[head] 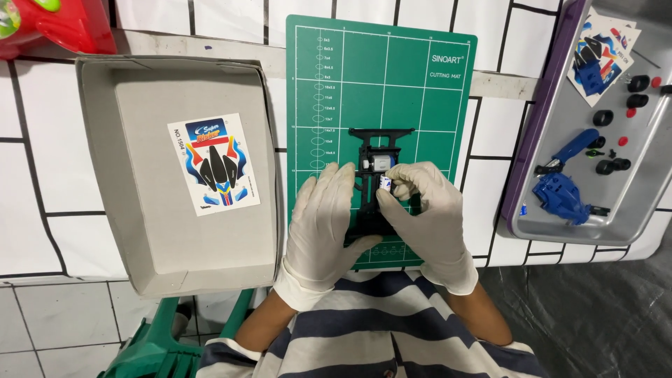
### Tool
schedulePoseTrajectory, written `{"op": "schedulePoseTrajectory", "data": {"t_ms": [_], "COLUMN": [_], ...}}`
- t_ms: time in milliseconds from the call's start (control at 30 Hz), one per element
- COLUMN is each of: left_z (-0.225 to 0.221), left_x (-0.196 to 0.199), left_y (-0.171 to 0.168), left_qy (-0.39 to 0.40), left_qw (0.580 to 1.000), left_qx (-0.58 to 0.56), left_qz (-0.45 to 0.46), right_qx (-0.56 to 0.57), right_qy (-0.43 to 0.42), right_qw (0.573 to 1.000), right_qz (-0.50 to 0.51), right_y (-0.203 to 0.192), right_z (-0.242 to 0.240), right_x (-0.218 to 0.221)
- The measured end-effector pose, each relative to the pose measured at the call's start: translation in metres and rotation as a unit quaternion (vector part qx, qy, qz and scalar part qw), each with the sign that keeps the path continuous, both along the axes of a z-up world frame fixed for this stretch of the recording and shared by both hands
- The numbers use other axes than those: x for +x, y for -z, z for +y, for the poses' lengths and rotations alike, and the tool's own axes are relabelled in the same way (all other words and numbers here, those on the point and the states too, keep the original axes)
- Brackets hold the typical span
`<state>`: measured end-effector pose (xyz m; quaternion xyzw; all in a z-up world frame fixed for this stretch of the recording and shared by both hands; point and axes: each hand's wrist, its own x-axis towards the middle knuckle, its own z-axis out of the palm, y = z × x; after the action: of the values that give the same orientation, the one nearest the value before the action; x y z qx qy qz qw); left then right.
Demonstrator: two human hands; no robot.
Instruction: Assembling a miniature toy car by installing internal components like the motor, gears, and batteries into the chassis.
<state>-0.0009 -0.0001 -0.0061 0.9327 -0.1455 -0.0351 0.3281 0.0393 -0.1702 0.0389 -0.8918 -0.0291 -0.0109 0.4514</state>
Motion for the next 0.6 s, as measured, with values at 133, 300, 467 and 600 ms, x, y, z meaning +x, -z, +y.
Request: {"op": "schedulePoseTrajectory", "data": {"t_ms": [133,300,467,600], "left_z": [-0.001,-0.002,-0.003,-0.004], "left_x": [-0.002,-0.003,-0.003,-0.004], "left_y": [0.002,0.006,0.011,0.014], "left_qy": [-0.004,-0.007,-0.014,-0.023], "left_qw": [1.000,0.999,0.998,0.998], "left_qx": [0.005,0.023,0.011,0.001], "left_qz": [-0.004,-0.030,-0.056,-0.064], "right_qx": [0.000,0.015,0.025,0.009], "right_qy": [-0.003,-0.011,-0.022,-0.048], "right_qw": [1.000,1.000,0.999,0.998], "right_qz": [0.005,0.014,0.023,0.039], "right_y": [-0.004,-0.007,-0.015,-0.018], "right_z": [0.000,-0.001,-0.001,-0.004], "right_x": [0.002,0.005,0.011,0.015]}}
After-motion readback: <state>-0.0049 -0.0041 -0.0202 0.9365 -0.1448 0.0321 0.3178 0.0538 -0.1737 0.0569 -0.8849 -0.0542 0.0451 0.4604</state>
